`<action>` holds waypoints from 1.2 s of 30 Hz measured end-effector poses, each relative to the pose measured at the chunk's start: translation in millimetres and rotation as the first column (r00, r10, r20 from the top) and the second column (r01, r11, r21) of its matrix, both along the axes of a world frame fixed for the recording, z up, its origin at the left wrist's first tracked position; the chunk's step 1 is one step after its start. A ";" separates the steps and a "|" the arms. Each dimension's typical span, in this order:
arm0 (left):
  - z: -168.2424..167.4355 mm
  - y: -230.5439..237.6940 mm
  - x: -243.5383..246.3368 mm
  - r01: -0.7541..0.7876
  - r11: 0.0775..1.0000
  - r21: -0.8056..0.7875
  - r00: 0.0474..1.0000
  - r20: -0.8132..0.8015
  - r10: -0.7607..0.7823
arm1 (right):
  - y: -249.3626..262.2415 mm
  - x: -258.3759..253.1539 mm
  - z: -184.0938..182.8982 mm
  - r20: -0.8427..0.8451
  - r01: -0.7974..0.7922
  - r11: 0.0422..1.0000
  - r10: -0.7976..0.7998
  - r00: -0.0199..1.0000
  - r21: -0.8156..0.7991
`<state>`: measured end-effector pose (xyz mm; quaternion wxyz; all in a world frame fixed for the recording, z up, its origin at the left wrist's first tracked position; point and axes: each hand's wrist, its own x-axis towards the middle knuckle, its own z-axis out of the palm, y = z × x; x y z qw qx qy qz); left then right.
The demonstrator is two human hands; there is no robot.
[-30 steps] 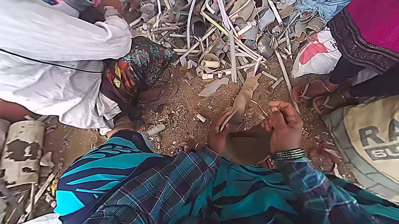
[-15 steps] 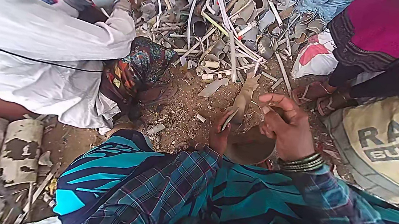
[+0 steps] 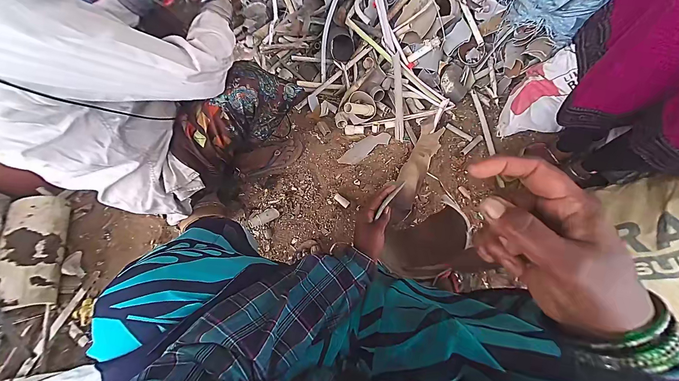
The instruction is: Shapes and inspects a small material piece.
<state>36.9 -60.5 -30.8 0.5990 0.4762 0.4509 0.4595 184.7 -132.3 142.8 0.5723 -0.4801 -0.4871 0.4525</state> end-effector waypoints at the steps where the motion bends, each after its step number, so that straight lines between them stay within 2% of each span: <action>1: -0.9 0.3 -0.8 0.007 1.000 0.000 1.000 -0.002 -0.007 | -2.9 0.8 0.1 -0.002 -0.011 1.000 0.011 1.000 0.012; 3: -3.4 0.8 -1.4 0.028 0.999 0.022 0.999 -0.025 -0.027 | 6.8 -2.4 -29.4 0.021 0.059 0.998 -0.059 0.998 -0.006; 5: -2.9 0.2 -1.4 0.044 0.999 0.024 0.998 -0.041 -0.043 | 25.3 -8.8 -79.8 0.126 0.191 0.979 -0.181 0.975 -0.068; 7: -1.0 -4.0 0.2 0.048 0.999 0.009 0.998 -0.042 -0.048 | 39.4 -13.8 -107.8 0.209 0.232 0.966 -0.205 0.956 -0.114; 8: 0.1 -5.2 2.7 0.038 0.999 0.004 0.999 -0.029 -0.038 | 43.1 -14.2 -101.9 0.214 0.212 0.970 -0.184 0.959 -0.118; 11: 1.3 -3.6 2.4 0.012 1.000 0.005 1.000 -0.016 -0.012 | 28.4 -10.2 -37.6 0.098 0.105 0.994 -0.101 0.990 -0.038; 13: 2.3 -1.6 0.1 0.006 1.000 -0.011 1.000 -0.008 -0.007 | 13.8 0.5 -10.2 0.045 0.047 0.999 -0.047 0.998 0.008; 14: 1.8 -0.2 -0.3 0.005 1.000 -0.007 1.000 -0.002 -0.005 | 12.2 3.2 -12.4 0.032 0.059 0.998 -0.060 0.998 0.011; 18: -0.9 -2.5 -0.4 0.022 1.000 -0.005 1.000 -0.004 -0.022 | 30.5 -7.5 -78.0 0.074 0.248 0.963 -0.241 0.968 -0.108; 19: -1.2 -4.5 0.9 0.019 1.000 -0.010 1.000 -0.007 -0.019 | 33.1 -10.2 -82.8 0.101 0.258 0.958 -0.246 0.964 -0.127; 20: -1.4 -5.3 2.4 0.019 1.000 -0.004 1.000 -0.007 -0.019 | 32.7 -11.4 -76.1 0.128 0.229 0.965 -0.212 0.969 -0.132; 23: 1.5 -5.0 3.3 0.025 1.000 -0.010 1.000 -0.012 -0.026 | 12.1 -8.2 -22.8 0.181 0.033 0.998 -0.021 0.983 -0.061; 25: 1.5 -3.8 1.8 0.024 1.000 -0.016 1.000 -0.011 -0.025 | 0.1 -3.1 -5.7 0.184 -0.043 0.999 0.044 0.982 -0.013; 27: -0.3 -3.5 0.7 0.038 0.999 0.005 0.999 -0.028 -0.038 | 4.9 -3.9 -23.7 0.175 -0.010 1.000 0.014 0.985 -0.020; 30: -1.8 -5.2 0.7 0.049 0.998 0.026 0.996 -0.076 -0.047 | 27.8 -12.5 -83.3 0.259 0.100 0.990 -0.072 0.963 -0.099; 31: -1.0 -6.6 1.4 0.045 0.999 0.017 0.996 -0.077 -0.043 | 31.7 -15.9 -91.5 0.282 0.120 0.986 -0.082 0.956 -0.120; 33: 2.0 -5.0 3.9 0.031 1.000 0.003 0.998 -0.048 -0.031 | 29.3 -19.2 -68.8 0.260 0.092 0.989 -0.059 0.964 -0.116; 36: 1.4 -3.8 0.9 0.035 0.999 -0.001 0.999 -0.034 -0.035 | 3.1 -4.7 -6.7 0.088 -0.039 0.999 0.042 0.995 -0.036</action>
